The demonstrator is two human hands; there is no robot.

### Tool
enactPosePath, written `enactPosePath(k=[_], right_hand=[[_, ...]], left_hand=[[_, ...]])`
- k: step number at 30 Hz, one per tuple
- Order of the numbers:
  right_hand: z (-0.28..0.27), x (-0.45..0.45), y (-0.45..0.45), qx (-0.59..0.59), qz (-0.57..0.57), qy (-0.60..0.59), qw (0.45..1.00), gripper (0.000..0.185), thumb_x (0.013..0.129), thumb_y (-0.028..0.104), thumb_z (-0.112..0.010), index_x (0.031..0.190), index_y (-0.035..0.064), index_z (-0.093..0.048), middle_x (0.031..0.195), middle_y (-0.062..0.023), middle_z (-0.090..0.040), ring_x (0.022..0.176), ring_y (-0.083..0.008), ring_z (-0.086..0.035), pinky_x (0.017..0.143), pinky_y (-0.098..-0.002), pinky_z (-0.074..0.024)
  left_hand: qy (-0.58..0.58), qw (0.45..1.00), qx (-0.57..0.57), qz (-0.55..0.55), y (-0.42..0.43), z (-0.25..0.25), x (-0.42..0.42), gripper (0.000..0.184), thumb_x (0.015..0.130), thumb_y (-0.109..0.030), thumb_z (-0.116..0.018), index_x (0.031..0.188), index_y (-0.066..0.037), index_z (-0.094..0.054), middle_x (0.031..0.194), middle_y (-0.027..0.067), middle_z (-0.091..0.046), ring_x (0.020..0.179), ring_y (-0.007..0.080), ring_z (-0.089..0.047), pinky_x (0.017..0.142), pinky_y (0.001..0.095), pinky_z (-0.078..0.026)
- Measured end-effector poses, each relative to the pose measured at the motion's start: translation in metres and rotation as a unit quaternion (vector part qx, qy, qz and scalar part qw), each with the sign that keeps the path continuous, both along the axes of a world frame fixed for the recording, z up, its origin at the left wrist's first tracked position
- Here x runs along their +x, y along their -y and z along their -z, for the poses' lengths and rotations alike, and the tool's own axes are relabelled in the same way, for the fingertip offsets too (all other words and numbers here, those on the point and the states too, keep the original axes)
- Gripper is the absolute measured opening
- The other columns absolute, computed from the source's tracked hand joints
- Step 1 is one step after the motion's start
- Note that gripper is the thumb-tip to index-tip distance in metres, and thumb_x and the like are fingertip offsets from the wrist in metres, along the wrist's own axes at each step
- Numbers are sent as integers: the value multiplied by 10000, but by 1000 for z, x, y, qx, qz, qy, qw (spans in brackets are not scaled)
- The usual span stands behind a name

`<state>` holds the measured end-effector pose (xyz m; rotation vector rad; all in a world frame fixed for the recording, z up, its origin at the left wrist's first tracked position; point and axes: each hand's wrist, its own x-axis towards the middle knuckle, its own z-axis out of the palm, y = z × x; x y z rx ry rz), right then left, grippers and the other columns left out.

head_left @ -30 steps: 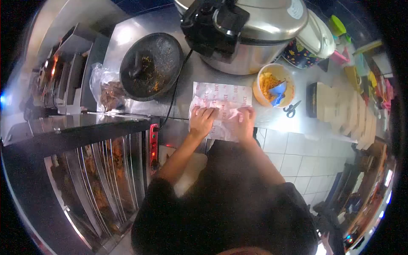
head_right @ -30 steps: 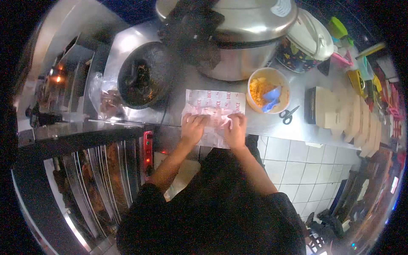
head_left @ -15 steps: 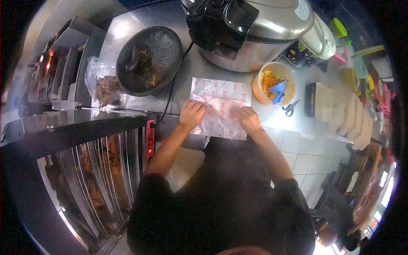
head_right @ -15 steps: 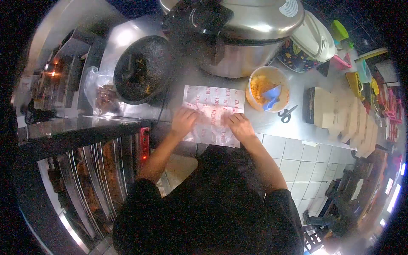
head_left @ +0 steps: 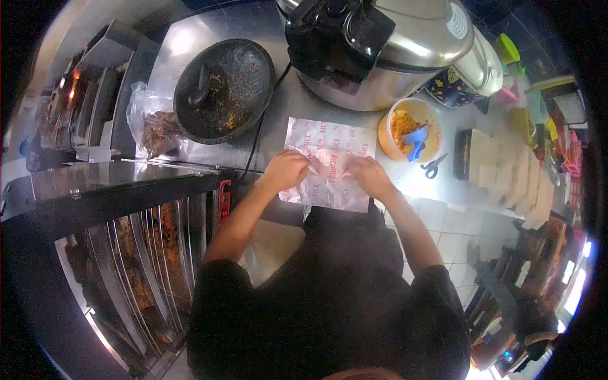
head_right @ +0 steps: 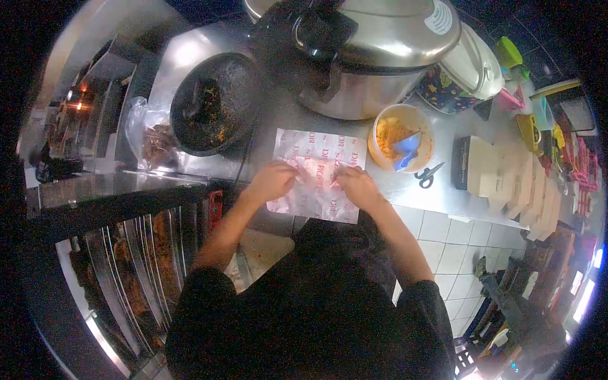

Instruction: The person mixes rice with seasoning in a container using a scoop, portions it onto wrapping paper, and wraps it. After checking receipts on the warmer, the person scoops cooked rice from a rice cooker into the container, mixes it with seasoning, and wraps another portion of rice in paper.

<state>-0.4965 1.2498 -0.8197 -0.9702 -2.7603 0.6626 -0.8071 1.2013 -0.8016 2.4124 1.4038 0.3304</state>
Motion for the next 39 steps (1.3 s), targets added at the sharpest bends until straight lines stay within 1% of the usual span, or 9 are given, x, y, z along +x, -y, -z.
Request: enactPosePath(k=[4, 8, 14, 19, 21, 29, 36, 38, 39], right_hand=[[-20, -29, -13, -114, 111, 33, 987, 137, 879, 94, -552, 968, 71, -654, 998, -149, -668, 957, -359, -647, 875, -484, -513], [-30, -52, -10, -85, 269, 47, 958, 100, 863, 128, -592, 925, 75, -650, 946, -145, -642, 928, -373, -634, 824, -490, -511], [-17, -44, 11, 85, 190, 23, 978, 142, 821, 139, -614, 941, 77, -653, 938, -91, -580, 965, -298, -601, 805, -424, -509], [0, -32, 32, 134, 133, 1, 982, 162, 827, 130, -604, 951, 38, -649, 1015, -101, -598, 1014, -295, -593, 846, -426, -514], [2, -23, 30, 140, 121, -10, 983, 183, 831, 143, -612, 964, 21, -644, 1059, -110, -600, 1033, -300, -587, 866, -430, -514], [-9, -15, 23, 45, 66, -44, 996, 458, 791, 236, -700, 1157, -10, -577, 1146, -179, -573, 1071, -365, -576, 931, -453, -509], [7, -34, 19, -13, 200, 24, 979, 476, 812, 180, -663, 1231, -24, -561, 1161, -205, -594, 1074, -386, -593, 913, -452, -523], [-17, -32, 8, -274, 307, -140, 900, 422, 867, 131, -602, 1257, -25, -555, 1185, -200, -624, 1108, -351, -603, 925, -438, -520], [-26, -33, 8, -272, 308, -141, 901, 422, 867, 131, -602, 1257, -25, -555, 1185, -200, -624, 1108, -351, -603, 925, -438, -520]], left_hand=[[-26, 977, -163, -132, -25, -33, 21, 166, 810, -204, -662, 923, -83, -665, 960, 118, -700, 970, 323, -664, 809, 478, -530], [1, 985, -39, -165, -35, -31, 31, 192, 792, -210, -695, 938, -85, -687, 936, 106, -701, 941, 313, -679, 799, 466, -537], [-33, 984, -125, -126, -29, -25, 33, 270, 788, -198, -700, 1049, -130, -719, 1023, 108, -664, 976, 296, -666, 800, 443, -531], [-1, 988, 134, -71, 14, 5, 35, 296, 805, -176, -632, 1078, -70, -677, 1063, 96, -608, 949, 288, -626, 856, 403, -480], [3, 990, 128, -56, 14, -3, 33, 306, 805, -181, -636, 1082, -53, -665, 1060, 93, -598, 957, 284, -616, 858, 406, -477], [-41, 983, 178, 2, 10, 17, 27, 324, 798, -185, -669, 1087, -40, -658, 1047, 85, -597, 964, 278, -604, 846, 407, -483], [196, 964, -34, -178, 2, 0, 51, 212, 881, -103, -606, 1063, -9, -662, 1006, 197, -664, 936, 384, -633, 818, 451, -503], [247, 945, -54, -206, 1, -18, 60, 181, 890, -78, -580, 1033, -3, -662, 931, 219, -660, 853, 424, -632, 781, 472, -501], [245, 944, -4, -222, 5, -30, 66, 170, 878, -64, -591, 1018, -6, -669, 934, 204, -665, 843, 414, -633, 775, 462, -504]])
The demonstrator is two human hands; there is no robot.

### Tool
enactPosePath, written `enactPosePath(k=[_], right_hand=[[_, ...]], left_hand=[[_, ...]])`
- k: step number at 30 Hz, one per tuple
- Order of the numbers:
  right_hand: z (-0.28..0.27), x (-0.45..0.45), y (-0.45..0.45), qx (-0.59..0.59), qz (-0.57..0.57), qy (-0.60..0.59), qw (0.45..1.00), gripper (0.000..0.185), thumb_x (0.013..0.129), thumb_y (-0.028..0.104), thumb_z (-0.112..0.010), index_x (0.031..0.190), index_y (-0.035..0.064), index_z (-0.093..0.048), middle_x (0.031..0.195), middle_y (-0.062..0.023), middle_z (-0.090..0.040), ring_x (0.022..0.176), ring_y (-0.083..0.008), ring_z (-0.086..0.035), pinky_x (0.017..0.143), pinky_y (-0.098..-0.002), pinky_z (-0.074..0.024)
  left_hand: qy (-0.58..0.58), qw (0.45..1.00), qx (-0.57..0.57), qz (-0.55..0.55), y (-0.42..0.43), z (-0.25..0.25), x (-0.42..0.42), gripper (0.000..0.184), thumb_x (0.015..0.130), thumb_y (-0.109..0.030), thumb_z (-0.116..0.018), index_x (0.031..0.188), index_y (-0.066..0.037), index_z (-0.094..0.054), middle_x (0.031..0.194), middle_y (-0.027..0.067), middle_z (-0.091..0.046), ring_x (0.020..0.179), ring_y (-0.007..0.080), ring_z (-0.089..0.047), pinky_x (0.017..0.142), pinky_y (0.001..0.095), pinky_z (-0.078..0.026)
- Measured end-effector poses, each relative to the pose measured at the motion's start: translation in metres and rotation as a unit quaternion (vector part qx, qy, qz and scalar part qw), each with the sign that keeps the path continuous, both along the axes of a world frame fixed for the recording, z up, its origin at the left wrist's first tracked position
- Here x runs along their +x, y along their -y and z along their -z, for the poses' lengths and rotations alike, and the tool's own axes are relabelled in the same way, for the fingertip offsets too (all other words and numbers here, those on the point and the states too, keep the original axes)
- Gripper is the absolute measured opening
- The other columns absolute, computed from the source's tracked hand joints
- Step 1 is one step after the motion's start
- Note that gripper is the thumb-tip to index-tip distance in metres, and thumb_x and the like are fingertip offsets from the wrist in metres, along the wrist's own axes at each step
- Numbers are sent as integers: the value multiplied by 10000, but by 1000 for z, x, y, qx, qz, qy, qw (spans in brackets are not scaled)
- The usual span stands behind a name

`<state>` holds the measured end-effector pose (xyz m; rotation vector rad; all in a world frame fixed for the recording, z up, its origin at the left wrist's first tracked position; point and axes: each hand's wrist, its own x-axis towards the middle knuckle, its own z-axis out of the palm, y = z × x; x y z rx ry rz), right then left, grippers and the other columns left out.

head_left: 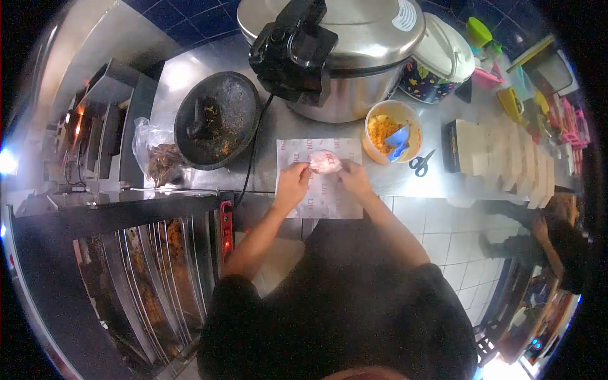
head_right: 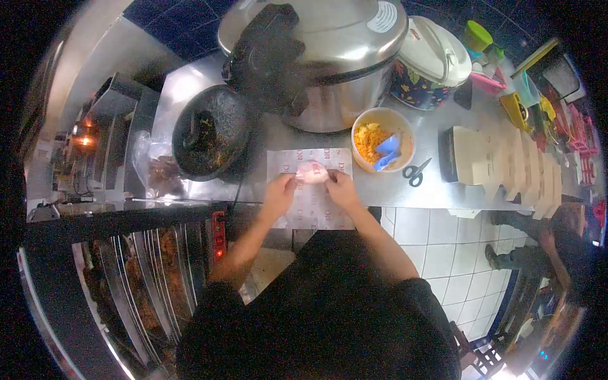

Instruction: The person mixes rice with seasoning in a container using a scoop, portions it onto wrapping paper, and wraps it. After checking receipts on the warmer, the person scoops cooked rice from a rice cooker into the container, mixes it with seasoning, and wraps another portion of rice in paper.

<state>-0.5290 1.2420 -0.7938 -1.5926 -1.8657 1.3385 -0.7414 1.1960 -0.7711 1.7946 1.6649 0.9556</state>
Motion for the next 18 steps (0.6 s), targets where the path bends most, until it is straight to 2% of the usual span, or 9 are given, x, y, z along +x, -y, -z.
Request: enactPosePath(k=[1, 2, 3, 5, 8, 10, 13, 16, 18], right_hand=[[-7, -1, 1, -152, 90, -244, 953, 396, 890, 121, -573, 1262, -16, -559, 1186, -177, -637, 1097, -317, -620, 915, -430, -526], [-16, -1, 3, -289, 173, -467, 818, 374, 912, 112, -544, 1266, -7, -563, 1187, -155, -651, 1087, -283, -637, 906, -423, -533], [-38, -1, 5, -286, 177, -467, 817, 374, 912, 112, -544, 1266, -7, -563, 1187, -155, -651, 1087, -283, -637, 906, -423, -533], [-85, 0, 10, -354, 147, -616, 688, 340, 990, 224, -523, 1257, 16, -561, 1133, -95, -661, 1009, -214, -663, 853, -388, -558], [-88, 1, 25, -307, 106, -575, 751, 404, 1027, 390, -485, 1238, 54, -556, 1110, -79, -660, 965, -194, -674, 787, -353, -575], [-109, 11, 39, -363, 178, -528, 747, 456, 1028, 502, -442, 1209, 97, -548, 1085, -64, -665, 910, -180, -676, 727, -323, -573], [-116, 29, 57, -454, 173, -643, 592, 444, 1009, 543, -448, 1084, 141, -620, 1010, -38, -690, 800, -173, -669, 642, -302, -549], [-132, 43, 59, -450, 225, -632, 590, 479, 986, 581, -464, 1036, 141, -646, 987, -45, -700, 834, -195, -673, 702, -338, -556], [-130, 63, 60, -388, 197, -705, 560, 481, 966, 593, -493, 1032, 144, -650, 999, -55, -703, 875, -210, -673, 784, -368, -551]], left_hand=[[-12, 999, 42, -26, 5, -15, 7, 161, 866, -51, -603, 1002, -9, -677, 938, 189, -670, 834, 405, -635, 770, 452, -506], [-11, 999, 43, -22, 9, -30, 14, 161, 866, -51, -603, 1002, -9, -677, 938, 189, -670, 834, 405, -635, 770, 452, -506], [-90, 987, 127, -29, 14, -46, 21, 163, 846, -43, -624, 994, -15, -687, 920, 164, -671, 822, 375, -638, 764, 443, -510], [-164, 963, 209, -33, 27, -73, 33, 167, 827, -35, -646, 986, -21, -696, 902, 139, -672, 810, 344, -641, 759, 434, -514], [-193, 940, 273, 64, 41, -102, 46, 211, 785, -42, -682, 994, -36, -707, 918, 88, -682, 839, 272, -626, 762, 408, -510], [-123, 932, 320, 117, 42, -116, 48, 164, 746, -10, -667, 900, -22, -721, 945, 106, -705, 901, 275, -624, 740, 402, -518], [-93, 922, 359, 108, 38, -139, 63, 174, 727, -13, -677, 894, -34, -721, 931, 97, -711, 896, 291, -615, 765, 413, -509], [-40, 939, 336, 66, 33, -130, 92, 170, 753, -25, -698, 917, -63, -727, 1023, 40, -716, 938, 242, -592, 814, 371, -458], [34, 955, 282, 89, 36, -122, 120, 142, 835, -100, -652, 951, -75, -728, 1044, 42, -716, 1012, 280, -582, 925, 432, -419]])
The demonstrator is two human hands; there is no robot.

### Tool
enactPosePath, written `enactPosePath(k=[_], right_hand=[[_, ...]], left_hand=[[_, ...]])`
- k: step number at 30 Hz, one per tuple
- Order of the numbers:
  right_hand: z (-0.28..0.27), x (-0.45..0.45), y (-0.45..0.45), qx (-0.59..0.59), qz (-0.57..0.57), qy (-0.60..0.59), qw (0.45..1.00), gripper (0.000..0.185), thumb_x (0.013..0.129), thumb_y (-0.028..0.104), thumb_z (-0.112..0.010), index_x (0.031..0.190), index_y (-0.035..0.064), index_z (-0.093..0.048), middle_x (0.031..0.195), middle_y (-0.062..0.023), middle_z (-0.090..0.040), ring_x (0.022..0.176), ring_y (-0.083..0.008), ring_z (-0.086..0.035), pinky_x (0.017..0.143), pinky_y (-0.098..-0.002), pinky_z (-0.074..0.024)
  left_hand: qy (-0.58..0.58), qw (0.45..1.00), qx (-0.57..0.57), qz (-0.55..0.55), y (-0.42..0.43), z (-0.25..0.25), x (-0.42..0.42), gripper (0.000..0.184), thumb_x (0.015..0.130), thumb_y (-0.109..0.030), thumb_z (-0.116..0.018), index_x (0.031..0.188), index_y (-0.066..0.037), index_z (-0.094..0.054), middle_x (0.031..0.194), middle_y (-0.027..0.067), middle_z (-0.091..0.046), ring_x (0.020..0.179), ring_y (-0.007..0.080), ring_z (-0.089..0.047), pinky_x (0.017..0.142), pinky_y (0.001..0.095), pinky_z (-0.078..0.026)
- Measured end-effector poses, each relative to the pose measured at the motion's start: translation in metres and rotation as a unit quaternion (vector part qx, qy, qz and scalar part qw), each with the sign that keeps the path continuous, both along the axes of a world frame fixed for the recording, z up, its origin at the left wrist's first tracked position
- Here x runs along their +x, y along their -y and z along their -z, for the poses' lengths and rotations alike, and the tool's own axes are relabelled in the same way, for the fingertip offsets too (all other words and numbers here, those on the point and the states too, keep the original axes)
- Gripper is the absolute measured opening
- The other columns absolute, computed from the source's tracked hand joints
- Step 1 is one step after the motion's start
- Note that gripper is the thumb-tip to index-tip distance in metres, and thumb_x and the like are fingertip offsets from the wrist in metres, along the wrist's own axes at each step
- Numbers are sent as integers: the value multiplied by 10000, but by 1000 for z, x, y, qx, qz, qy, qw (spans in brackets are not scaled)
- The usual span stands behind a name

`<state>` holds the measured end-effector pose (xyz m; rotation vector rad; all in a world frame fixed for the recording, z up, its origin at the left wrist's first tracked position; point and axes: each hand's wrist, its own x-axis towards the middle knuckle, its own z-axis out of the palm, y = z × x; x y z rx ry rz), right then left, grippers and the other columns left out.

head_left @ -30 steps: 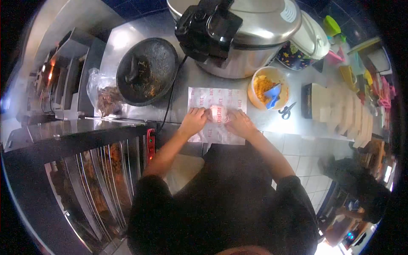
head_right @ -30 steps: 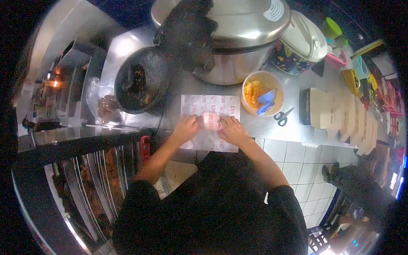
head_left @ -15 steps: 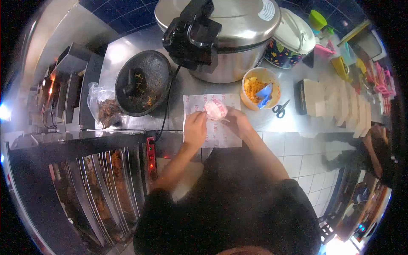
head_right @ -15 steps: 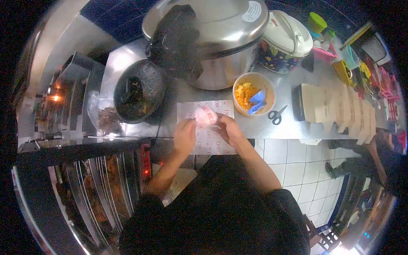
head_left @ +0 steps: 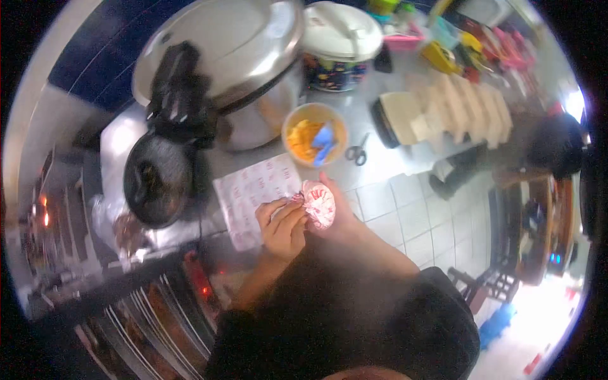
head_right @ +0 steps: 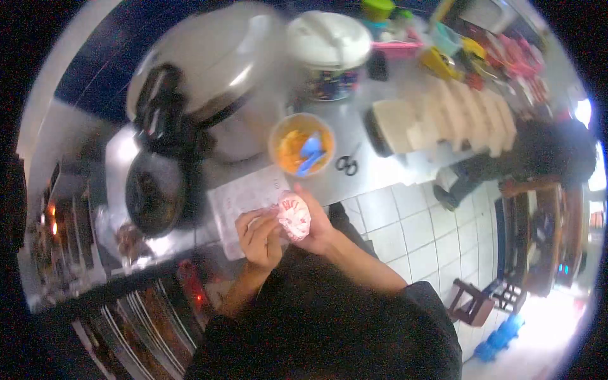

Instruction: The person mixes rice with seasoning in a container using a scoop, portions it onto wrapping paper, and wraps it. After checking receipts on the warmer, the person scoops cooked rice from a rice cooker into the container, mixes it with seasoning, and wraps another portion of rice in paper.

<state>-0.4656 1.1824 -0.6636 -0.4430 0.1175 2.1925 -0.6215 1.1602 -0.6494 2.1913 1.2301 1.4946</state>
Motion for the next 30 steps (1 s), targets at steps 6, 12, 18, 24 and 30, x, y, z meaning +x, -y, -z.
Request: enactPosePath(k=[6, 12, 18, 24, 30], right_hand=[[-60, 68, -8, 31, 236, 404, 883, 429, 983, 499, -514, 1095, 91, -586, 1082, -112, -633, 934, -232, -645, 762, -355, -561], [30, 242, -144, 72, 332, 784, 520, 646, 913, 523, -640, 1112, -89, -596, 977, -215, -667, 928, -263, -653, 793, -358, -508], [200, 353, -236, 120, 115, 827, 537, 613, 933, 540, -583, 1048, -55, -672, 967, -280, -672, 942, -303, -663, 802, -415, -498], [96, 276, -176, 235, 132, 936, 225, 415, 997, 354, -517, 1257, 37, -582, 1073, -208, -685, 881, -401, -670, 774, -478, -522], [35, 139, -100, 289, -38, 781, 553, 600, 951, 407, -602, 1398, 33, -461, 688, -168, -664, 684, -343, -682, 670, -446, -519]], left_hand=[[-92, 995, -44, 19, -17, -10, 66, 330, 959, -203, -462, 1025, -12, -723, 1172, 155, -649, 1253, 377, -456, 1107, 566, -233], [-27, 991, -113, -58, -16, -7, 71, 314, 968, -174, -470, 1109, 15, -678, 1260, 176, -588, 1253, 377, -447, 1110, 508, -277], [3, 970, -188, -153, -5, -2, 52, 254, 941, -95, -548, 1152, 13, -638, 1181, 181, -621, 1127, 339, -546, 1019, 425, -400], [-67, 959, -232, -145, -57, -21, 62, 216, 901, -113, -611, 1100, -55, -672, 1093, 140, -663, 1015, 323, -619, 888, 456, -504], [-464, 804, -366, 69, -155, -4, 93, 226, 878, -174, -598, 1069, -100, -692, 1047, 186, -692, 956, 363, -672, 780, 482, -537]])
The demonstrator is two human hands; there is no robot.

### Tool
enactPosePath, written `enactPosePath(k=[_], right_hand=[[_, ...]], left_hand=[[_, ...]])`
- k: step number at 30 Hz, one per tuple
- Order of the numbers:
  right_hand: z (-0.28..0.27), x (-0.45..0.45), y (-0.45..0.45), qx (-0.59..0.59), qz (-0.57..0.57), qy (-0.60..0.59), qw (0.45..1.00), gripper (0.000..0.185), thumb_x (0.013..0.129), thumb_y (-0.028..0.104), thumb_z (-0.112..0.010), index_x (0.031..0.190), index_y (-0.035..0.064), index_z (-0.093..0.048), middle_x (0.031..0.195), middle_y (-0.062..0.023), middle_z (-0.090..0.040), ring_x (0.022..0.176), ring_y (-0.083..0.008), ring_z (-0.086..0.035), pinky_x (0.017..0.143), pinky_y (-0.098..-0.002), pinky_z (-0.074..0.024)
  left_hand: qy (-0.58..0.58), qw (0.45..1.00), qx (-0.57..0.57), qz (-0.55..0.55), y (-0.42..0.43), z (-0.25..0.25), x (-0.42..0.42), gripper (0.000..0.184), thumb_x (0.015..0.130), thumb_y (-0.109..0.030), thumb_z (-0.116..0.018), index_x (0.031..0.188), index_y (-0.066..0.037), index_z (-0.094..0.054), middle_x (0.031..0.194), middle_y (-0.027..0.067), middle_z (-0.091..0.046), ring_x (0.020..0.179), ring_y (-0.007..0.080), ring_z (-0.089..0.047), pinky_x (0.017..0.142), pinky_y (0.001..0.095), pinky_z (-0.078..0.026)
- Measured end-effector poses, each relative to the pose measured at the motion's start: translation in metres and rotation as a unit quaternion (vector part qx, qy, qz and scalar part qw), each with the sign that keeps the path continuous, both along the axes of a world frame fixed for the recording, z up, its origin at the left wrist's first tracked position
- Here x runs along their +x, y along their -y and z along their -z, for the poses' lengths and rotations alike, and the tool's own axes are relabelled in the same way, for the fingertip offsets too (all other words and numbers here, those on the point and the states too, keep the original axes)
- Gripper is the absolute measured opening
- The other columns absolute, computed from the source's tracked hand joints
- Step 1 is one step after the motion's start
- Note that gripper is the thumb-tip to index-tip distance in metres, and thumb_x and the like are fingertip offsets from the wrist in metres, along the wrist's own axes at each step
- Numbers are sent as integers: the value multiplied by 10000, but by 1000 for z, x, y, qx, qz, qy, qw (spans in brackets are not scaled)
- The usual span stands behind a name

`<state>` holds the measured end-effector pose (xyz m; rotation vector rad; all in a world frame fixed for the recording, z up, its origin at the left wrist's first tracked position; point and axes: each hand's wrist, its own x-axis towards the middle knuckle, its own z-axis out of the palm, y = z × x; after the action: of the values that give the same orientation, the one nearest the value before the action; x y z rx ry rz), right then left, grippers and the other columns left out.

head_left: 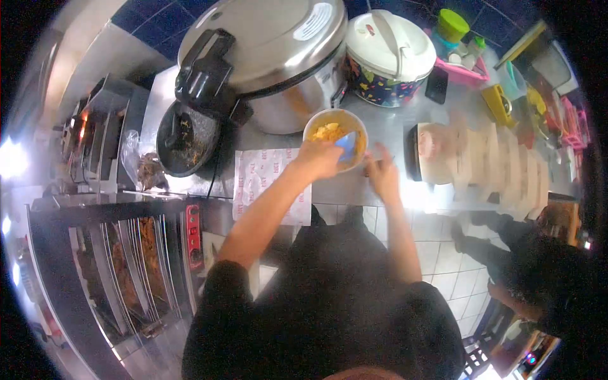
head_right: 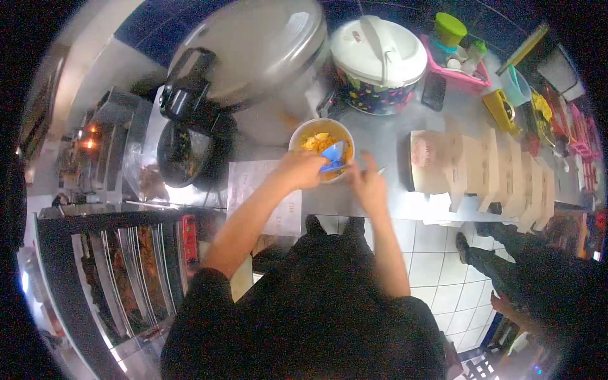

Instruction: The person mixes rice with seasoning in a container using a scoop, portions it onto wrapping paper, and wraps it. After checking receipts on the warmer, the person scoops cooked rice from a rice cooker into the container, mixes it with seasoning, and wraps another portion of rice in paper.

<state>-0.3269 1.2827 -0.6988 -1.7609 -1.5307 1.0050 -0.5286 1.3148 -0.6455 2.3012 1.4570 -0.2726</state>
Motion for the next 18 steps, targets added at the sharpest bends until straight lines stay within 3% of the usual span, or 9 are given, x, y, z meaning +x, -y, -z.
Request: enactPosePath(k=[2, 5, 7, 10, 11, 12, 13, 15, 18], right_hand=[[21, -19, 2, -25, -17, -16, 999, 634, 942, 388, -607, 1430, 29, -421, 626, -165, -651, 639, -352, -677, 647, -455, -521], [31, -28, 6, 20, 27, -80, 996, 647, 929, 301, -588, 1463, 15, -360, 685, -219, -669, 679, -395, -685, 666, -494, -528], [23, -26, 4, -42, 7, -115, 992, 640, 913, 218, -557, 1469, -5, -333, 752, -258, -677, 750, -435, -690, 705, -529, -530], [41, -28, 3, 2, -4, -96, 995, 676, 914, 202, -551, 1502, 25, -269, 806, -297, -671, 784, -470, -683, 727, -544, -534], [44, -28, 3, 3, 2, -101, 995, 676, 914, 202, -551, 1502, 25, -269, 806, -297, -671, 784, -470, -683, 727, -544, -534], [48, -29, 4, 15, -6, -110, 994, 668, 943, 186, -530, 1520, 25, -235, 766, -224, -689, 677, -352, -688, 639, -454, -553], [45, -30, 4, 26, -15, -120, 992, 660, 972, 171, -509, 1537, 24, -201, 726, -151, -706, 569, -234, -694, 550, -365, -573], [40, -32, 4, -9, -10, -149, 989, 658, 975, 144, -492, 1545, 35, -183, 733, -154, -701, 570, -231, -693, 534, -353, -576], [11, -27, 8, -99, 11, -242, 965, 652, 979, 105, -460, 1557, 60, -160, 753, -157, -690, 575, -221, -691, 516, -337, -581]], left_hand=[[-33, 998, -25, 46, -16, 5, 4, 246, 880, -175, -580, 1093, -98, -677, 1063, 200, -688, 963, 371, -674, 781, 501, -534], [-58, 993, -65, 81, -35, 4, -8, 292, 885, -183, -557, 1152, -99, -641, 1076, 227, -679, 941, 393, -677, 787, 524, -532], [-54, 992, -77, 83, -43, 3, -18, 320, 888, -189, -550, 1187, -103, -621, 1074, 239, -675, 911, 407, -677, 791, 527, -531], [-25, 996, 45, 68, -44, 15, -16, 336, 906, -180, -542, 1230, -109, -592, 1021, 199, -671, 909, 399, -670, 759, 508, -545], [-74, 976, 141, 147, -40, 20, -12, 345, 873, -177, -582, 1214, -126, -597, 1004, 165, -638, 880, 363, -669, 702, 466, -556], [-121, 939, 233, 222, -40, 24, -11, 358, 841, -175, -622, 1197, -142, -602, 987, 130, -605, 851, 326, -667, 644, 425, -567], [-125, 937, 232, 228, -42, 20, -7, 358, 841, -175, -622, 1197, -142, -602, 987, 130, -605, 851, 326, -667, 644, 425, -567], [-96, 911, 250, 313, -45, 13, 0, 363, 882, -128, -548, 1240, -148, -608, 928, 110, -587, 949, 305, -652, 673, 429, -565], [-155, 889, 323, 286, -56, 23, 1, 333, 859, -141, -571, 1188, -129, -623, 879, 114, -642, 865, 274, -687, 635, 409, -565]])
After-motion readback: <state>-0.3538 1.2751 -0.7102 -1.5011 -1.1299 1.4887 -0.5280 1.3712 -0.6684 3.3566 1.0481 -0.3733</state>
